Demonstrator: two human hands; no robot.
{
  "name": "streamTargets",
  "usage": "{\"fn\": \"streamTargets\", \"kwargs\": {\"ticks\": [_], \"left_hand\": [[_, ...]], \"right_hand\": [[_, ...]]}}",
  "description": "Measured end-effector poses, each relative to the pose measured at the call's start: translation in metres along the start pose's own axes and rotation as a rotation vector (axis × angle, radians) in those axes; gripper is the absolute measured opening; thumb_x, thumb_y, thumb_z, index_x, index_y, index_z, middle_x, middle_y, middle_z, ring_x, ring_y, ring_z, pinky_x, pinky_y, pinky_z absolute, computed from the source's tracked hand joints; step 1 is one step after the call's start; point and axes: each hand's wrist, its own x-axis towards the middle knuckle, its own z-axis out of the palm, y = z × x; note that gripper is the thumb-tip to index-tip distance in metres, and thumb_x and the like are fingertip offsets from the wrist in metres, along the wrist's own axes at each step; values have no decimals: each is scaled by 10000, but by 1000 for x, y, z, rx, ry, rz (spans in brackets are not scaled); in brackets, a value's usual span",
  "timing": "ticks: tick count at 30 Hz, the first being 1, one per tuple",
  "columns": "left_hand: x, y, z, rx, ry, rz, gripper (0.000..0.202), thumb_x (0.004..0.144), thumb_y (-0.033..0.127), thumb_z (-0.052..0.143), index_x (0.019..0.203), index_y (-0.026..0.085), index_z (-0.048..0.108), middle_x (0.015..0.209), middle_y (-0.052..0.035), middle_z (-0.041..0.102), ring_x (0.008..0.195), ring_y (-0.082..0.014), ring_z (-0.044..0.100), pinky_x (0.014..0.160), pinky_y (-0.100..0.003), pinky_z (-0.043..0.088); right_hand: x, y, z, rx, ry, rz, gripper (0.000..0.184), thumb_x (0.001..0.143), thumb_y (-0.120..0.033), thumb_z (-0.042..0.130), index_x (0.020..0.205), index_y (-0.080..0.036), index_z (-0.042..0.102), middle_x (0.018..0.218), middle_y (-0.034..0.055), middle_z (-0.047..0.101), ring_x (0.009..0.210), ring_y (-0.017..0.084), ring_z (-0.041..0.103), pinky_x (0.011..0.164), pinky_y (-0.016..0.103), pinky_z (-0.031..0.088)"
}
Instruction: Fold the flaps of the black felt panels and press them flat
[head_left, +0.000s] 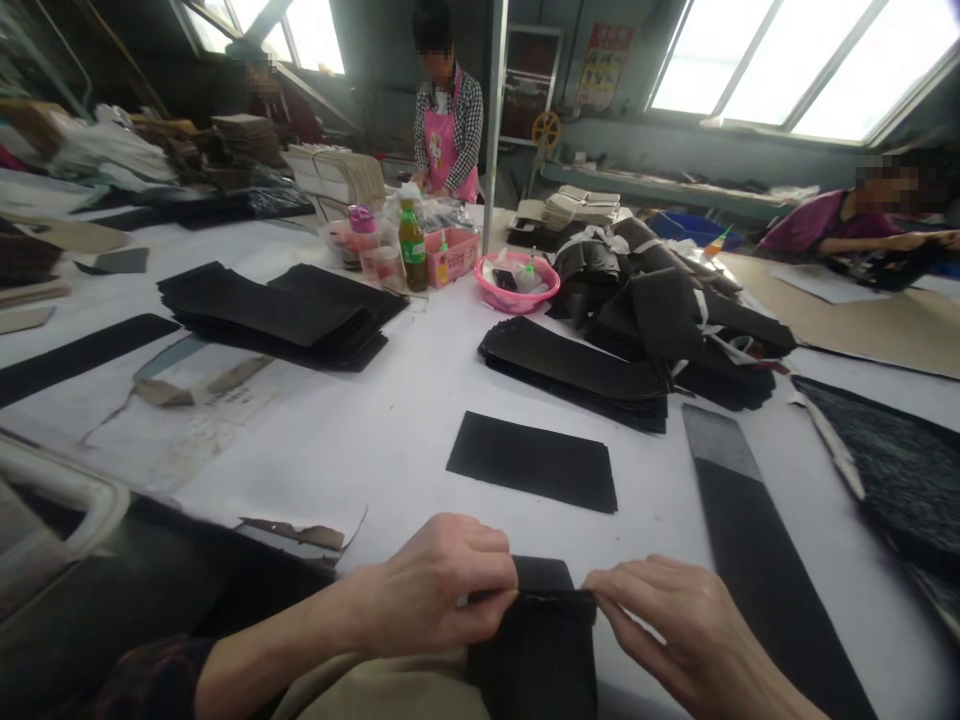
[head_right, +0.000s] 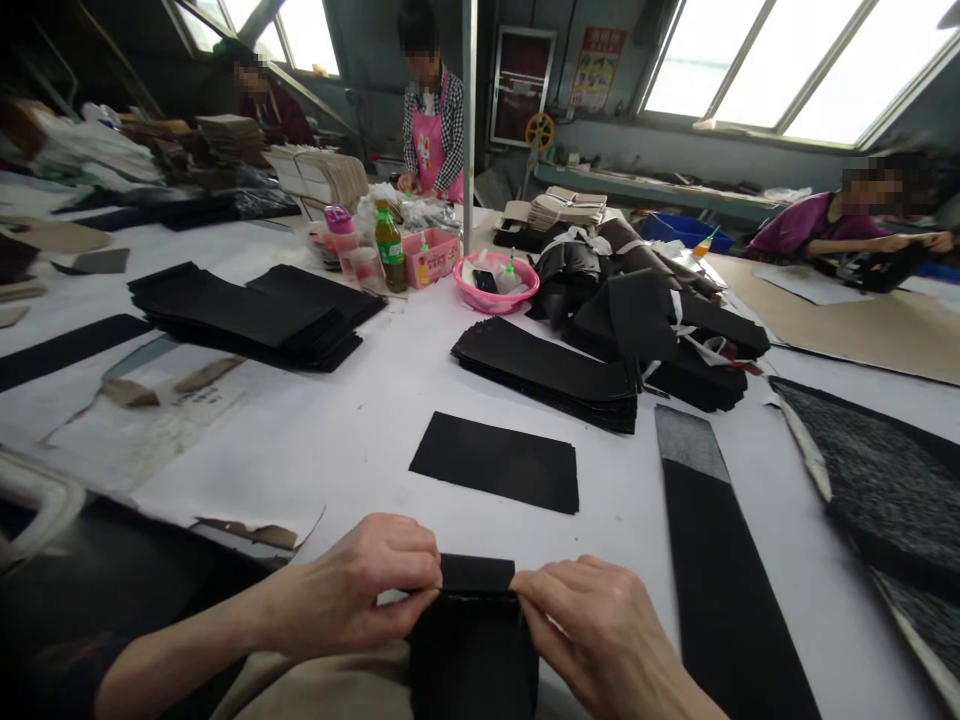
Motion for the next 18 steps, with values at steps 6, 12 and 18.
{"fn": "streamTargets", "kwargs": {"ticks": [6,12,18], "left_hand": [[-4,-9,2,-52,29,-70,190,833,63,461,695,175,396,700,18,429,645,-110,400,615,-249,306],[-3,-14,10,-40,21,-78,180,863,86,457,711,176,420,715,15,442,646,-110,407,609,-246,303],[9,-14,19,103,68,14,135,898,138,438,778,174,489,739,-12,490,672,-139,451,616,-271,310]], "right_hand": [[-32,41,-11,-264,154,74,173,956,-217,456,1016,-231,617,870,-8,708,709,139,677,649,240,500],[-21,29,-16,-246,254,91,202,964,-247,483,1126,-240,602,1074,15,675,958,153,658,853,254,508],[25,-10,31,-181,162,-111,208,986,-272,443,1100,-179,591,900,41,667,780,170,633,749,314,484]]}}
